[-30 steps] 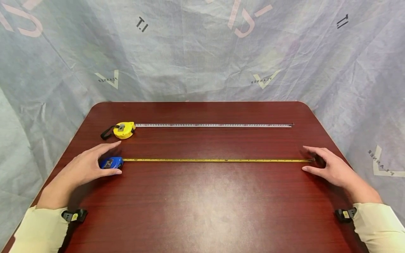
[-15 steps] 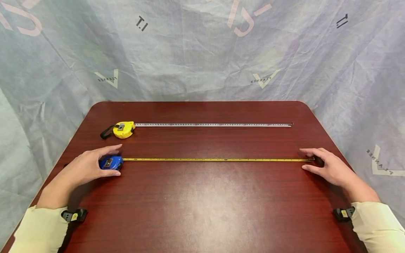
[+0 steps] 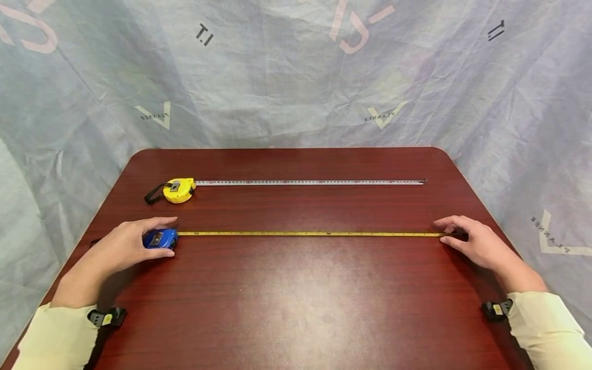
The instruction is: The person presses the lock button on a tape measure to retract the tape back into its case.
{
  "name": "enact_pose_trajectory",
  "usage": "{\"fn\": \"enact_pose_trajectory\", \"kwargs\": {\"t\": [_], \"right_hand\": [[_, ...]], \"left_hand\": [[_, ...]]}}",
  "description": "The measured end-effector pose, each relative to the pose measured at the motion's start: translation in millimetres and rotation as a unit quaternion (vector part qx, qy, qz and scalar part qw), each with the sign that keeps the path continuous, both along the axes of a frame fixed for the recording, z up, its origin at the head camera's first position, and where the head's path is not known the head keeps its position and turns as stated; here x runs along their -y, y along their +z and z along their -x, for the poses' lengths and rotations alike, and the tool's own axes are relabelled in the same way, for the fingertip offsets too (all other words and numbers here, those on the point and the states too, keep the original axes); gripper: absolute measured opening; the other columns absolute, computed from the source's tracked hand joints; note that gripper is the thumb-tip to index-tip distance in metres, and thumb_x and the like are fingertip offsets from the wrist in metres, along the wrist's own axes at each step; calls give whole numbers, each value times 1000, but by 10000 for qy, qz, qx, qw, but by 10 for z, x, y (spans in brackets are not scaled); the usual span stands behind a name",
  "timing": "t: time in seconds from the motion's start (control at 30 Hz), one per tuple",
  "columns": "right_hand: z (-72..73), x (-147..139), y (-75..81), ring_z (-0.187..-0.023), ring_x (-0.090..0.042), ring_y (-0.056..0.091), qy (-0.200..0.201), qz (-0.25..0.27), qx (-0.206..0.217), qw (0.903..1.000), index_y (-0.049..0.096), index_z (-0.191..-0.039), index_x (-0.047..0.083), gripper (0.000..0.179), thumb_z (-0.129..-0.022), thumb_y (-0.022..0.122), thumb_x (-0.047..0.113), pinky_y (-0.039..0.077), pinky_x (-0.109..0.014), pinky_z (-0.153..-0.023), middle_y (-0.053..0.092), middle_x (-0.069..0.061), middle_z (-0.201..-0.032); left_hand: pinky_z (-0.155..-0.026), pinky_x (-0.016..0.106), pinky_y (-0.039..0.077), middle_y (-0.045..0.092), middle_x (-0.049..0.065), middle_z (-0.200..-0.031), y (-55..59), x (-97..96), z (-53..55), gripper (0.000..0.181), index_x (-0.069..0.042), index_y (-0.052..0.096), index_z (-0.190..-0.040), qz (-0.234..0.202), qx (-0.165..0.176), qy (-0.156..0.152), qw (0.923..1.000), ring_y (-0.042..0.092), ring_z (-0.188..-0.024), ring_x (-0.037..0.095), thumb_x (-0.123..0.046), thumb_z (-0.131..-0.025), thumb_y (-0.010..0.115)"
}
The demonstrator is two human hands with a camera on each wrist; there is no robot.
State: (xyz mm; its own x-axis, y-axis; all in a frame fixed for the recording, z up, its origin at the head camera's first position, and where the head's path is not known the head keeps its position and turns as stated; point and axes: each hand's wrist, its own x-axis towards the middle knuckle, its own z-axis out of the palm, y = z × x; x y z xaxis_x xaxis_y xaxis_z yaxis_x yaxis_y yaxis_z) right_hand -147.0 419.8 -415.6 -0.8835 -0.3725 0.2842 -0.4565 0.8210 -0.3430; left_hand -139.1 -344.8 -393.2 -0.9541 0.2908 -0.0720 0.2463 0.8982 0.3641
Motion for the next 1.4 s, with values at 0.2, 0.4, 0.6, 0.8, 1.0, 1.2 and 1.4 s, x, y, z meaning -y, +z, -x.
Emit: {"fn": "enact_pose_trajectory", "kwargs": {"t": [0.2, 0.4, 0.6, 0.8, 1.0, 1.2, 1.4], "right_hand": [[-15, -36, 15, -85, -18, 63, -206, -261, 66, 9994, 71, -118, 13, 43, -81, 83, -7, 43, -21, -75, 67, 2, -95], [2, -60, 8, -83, -20, 63, -121, -287, -42, 9995, 71, -115, 12, 46, -79, 80, -15, 44, -18, -73, 68, -1, -95], [11, -58, 12, -83, -11, 58, -162, -218, -192, 9994, 73, -111, 13, 41, -80, 80, -13, 42, -18, -73, 67, -1, -94], [17, -62, 28, -89, -13, 60, -392, -199, -264, 9987, 75, -106, 15, 34, -83, 80, -9, 40, -18, -76, 70, -4, -102], [60, -82, 55, -83, -4, 58, -494, -87, -501, 9975, 76, -93, 15, 26, -81, 83, -8, 39, -17, -73, 69, -2, -93], [107, -93, 152, -79, 8, 52, -501, 10, -641, 9967, 74, -89, 14, 25, -81, 82, -9, 40, -13, -72, 68, -1, -91], [150, -125, 250, -78, 11, 53, -738, 154, -340, 9966, 73, -94, 13, 18, -88, 80, -2, 40, -12, -70, 69, -6, -93]], "left_hand": [[-91, 65, 48, 59, 29, -137, 10, -8, 8, 93, -13, 55, -149, 7, 16, 5, 10000, 60, -115, 45, -65, -77, 83], [-92, 66, 48, 58, 29, -137, 10, -10, 1, 93, -13, 56, -149, 6, 29, 22, 10000, 59, -116, 45, -64, -76, 83], [-92, 65, 48, 59, 27, -137, 23, 0, -2, 92, -13, 56, -148, 13, -1, -24, 10000, 59, -115, 44, -64, -77, 83], [-87, 60, 51, 64, 25, -130, 78, 30, 9, 86, -13, 57, -147, 12, -220, -114, 9997, 63, -105, 37, -57, -78, 86], [-80, 50, 52, 69, 18, -125, 153, 57, 32, 81, -13, 58, -145, 19, -547, -280, 9981, 64, -97, 27, -49, -80, 88], [-81, 54, 54, 67, 24, -126, 239, 59, 57, 80, -14, 58, -146, 75, -618, -221, 9978, 65, -100, 32, -48, -79, 89], [-85, 59, 53, 65, 26, -129, 319, 60, 73, 76, -14, 61, -144, -45, -807, -217, 9965, 64, -104, 36, -40, -79, 92]]}}
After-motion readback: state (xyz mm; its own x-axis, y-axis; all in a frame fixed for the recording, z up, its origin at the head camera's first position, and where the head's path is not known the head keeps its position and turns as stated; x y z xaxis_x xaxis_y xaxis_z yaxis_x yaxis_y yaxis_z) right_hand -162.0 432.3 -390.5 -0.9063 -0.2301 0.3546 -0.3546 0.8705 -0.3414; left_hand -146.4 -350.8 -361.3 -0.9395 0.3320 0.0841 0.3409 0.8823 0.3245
